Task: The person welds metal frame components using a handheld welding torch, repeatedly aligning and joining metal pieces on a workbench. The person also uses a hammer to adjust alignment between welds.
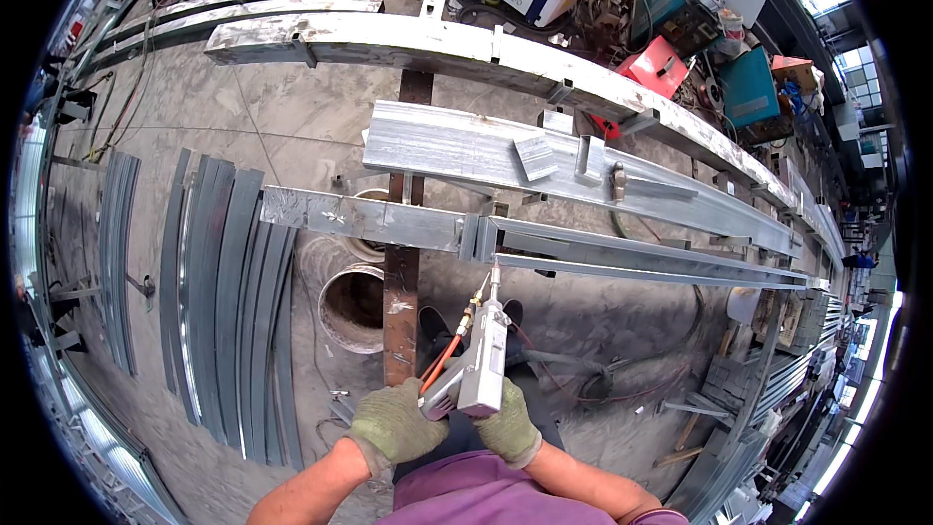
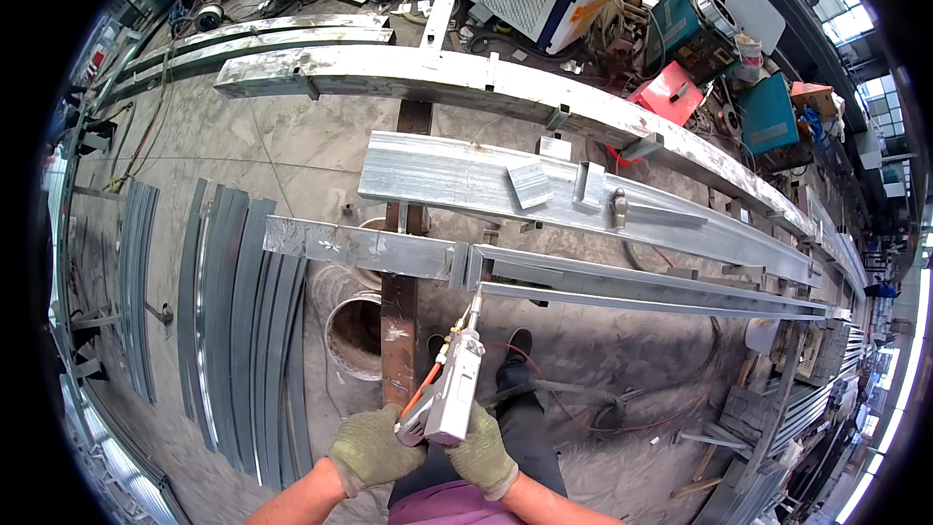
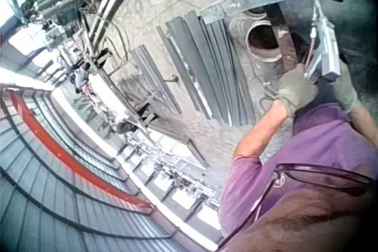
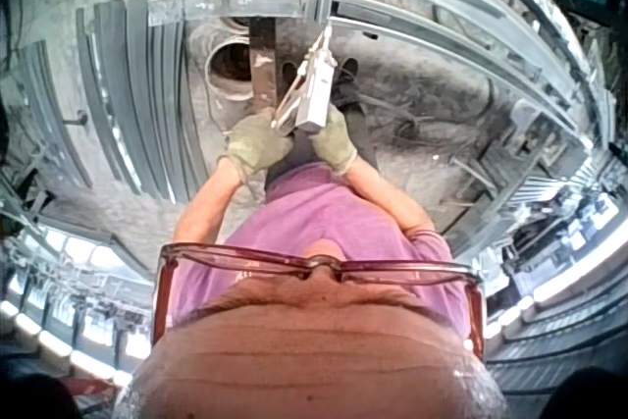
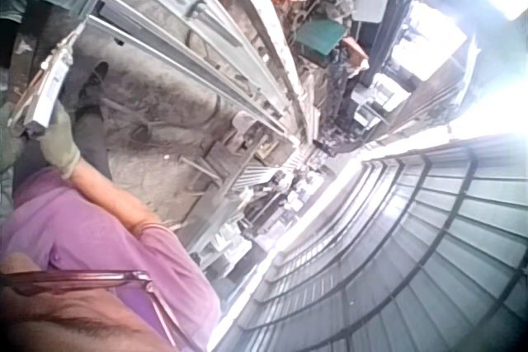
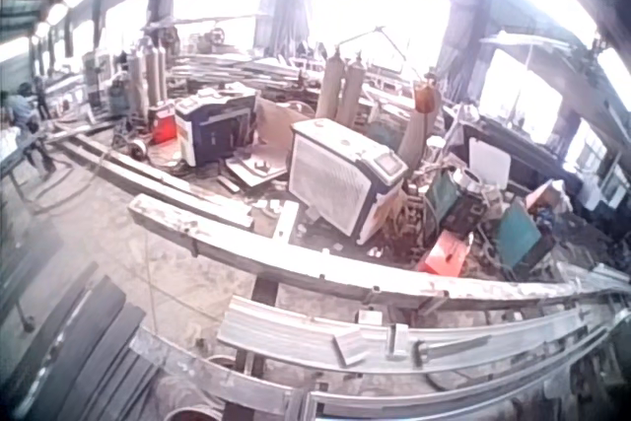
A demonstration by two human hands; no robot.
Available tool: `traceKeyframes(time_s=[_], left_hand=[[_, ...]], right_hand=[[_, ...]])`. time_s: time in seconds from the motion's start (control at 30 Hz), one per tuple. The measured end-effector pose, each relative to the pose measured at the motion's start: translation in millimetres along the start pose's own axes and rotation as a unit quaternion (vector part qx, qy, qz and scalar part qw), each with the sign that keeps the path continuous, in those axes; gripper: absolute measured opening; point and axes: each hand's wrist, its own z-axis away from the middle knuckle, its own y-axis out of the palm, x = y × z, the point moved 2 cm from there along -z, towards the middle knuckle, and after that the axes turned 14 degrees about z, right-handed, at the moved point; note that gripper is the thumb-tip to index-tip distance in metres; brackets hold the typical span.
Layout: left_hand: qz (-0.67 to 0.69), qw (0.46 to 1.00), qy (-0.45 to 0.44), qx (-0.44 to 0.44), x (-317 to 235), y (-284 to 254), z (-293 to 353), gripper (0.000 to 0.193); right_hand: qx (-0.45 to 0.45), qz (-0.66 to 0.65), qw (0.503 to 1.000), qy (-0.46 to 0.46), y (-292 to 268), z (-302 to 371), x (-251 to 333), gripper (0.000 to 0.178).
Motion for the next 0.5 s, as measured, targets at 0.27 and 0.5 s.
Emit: traceKeyframes(time_s=[0.27, 0.5], left_hand=[[0.013, 1.000, -0.015, -0.007, -0.9, -3.8, -6.7, 0.060], [0.003, 1.000, -0.006, -0.008, 2.0, -4.9, -10.0, 0.062]], right_hand=[[0.005, -0.030, 0.999, 0.035, 2.4, -6.9, -2.2, 0.052], [0.006, 0.006, 1.000, 0.018, 4.1, -8.8, -3.0, 0.050]])
